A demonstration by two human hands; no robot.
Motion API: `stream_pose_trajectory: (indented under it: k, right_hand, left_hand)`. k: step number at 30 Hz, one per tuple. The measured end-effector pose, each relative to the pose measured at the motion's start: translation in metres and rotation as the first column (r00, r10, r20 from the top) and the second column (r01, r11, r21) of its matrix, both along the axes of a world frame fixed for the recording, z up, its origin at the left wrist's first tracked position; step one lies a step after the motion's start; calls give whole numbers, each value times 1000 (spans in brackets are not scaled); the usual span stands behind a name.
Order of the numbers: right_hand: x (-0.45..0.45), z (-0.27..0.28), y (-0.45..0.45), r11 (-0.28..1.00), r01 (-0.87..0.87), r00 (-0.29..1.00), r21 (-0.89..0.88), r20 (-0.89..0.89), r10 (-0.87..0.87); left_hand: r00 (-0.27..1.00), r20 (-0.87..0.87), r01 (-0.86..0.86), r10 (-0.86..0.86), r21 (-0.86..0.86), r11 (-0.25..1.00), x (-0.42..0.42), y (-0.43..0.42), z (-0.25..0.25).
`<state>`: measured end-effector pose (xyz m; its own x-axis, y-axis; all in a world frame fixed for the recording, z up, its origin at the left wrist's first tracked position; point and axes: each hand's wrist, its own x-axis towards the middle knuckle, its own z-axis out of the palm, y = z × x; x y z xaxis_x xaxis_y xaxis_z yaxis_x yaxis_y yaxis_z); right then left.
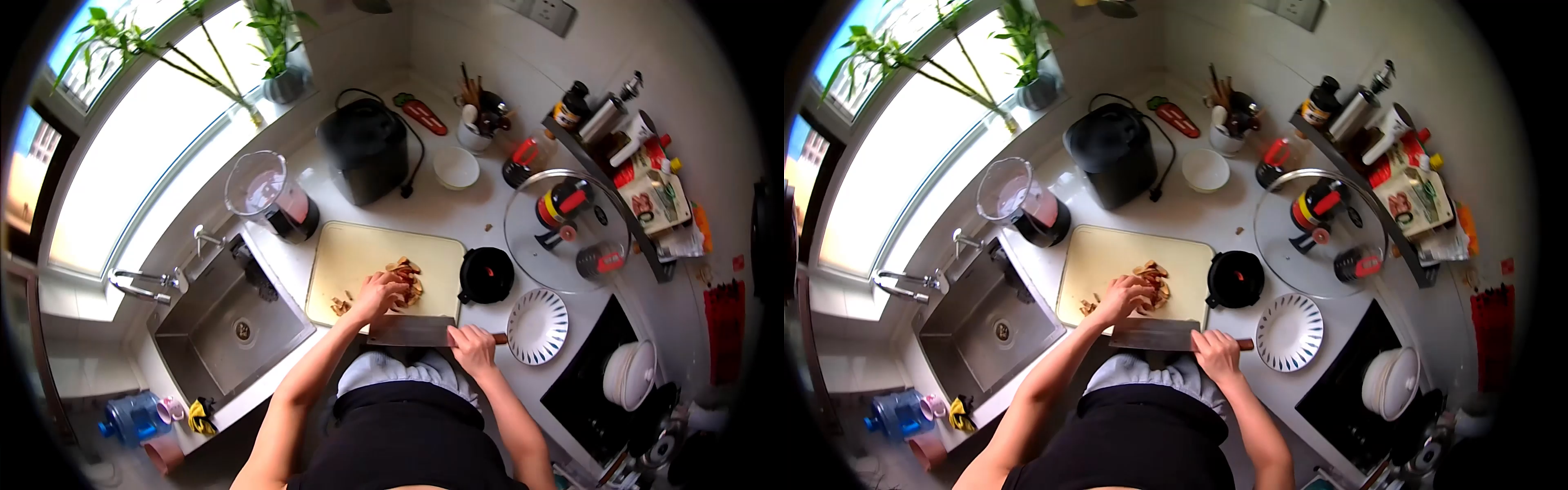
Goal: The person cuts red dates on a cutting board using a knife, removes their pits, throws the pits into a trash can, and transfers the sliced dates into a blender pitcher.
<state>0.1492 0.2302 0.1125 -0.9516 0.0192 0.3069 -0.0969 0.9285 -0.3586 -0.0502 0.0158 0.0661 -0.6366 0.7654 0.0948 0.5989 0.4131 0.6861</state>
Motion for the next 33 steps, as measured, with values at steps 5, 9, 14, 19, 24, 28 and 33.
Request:
stream_pose_trajectory:
  k: [5, 9, 14, 19, 24, 28, 33]
  right_hand:
    - [17, -8, -9, 900, 249, 947, -357, 283, -150]
    - [-3, -42, -29, 733, 320, 870, -601, 492, 23]
    - [-35, -70, -53, 578, 428, 750, -695, 630, 203]
    - [-48, -77, -61, 505, 524, 648, -685, 706, 285]
    - [-51, -88, -81, 520, 475, 649, -710, 681, 338]
    - [-44, -86, -105, 546, 435, 653, -716, 668, 357]
    - [-18, -45, -129, 653, 321, 674, -686, 650, 352]
  left_hand:
    - [744, 491, -584, 454, 145, 799, 0, -63, -17]
    - [489, 318, -865, 812, 55, 499, 27, -95, -41]
    - [527, 238, -850, 816, 133, 510, 67, -74, -63]
    - [489, 62, -862, 870, 185, 472, 77, -52, -80]
    - [518, 71, -846, 852, 187, 499, 76, -36, -73]
    - [442, 242, -877, 864, 317, 360, 80, -27, -74]
    - [358, 203, -909, 911, 297, 291, 114, -47, -48]
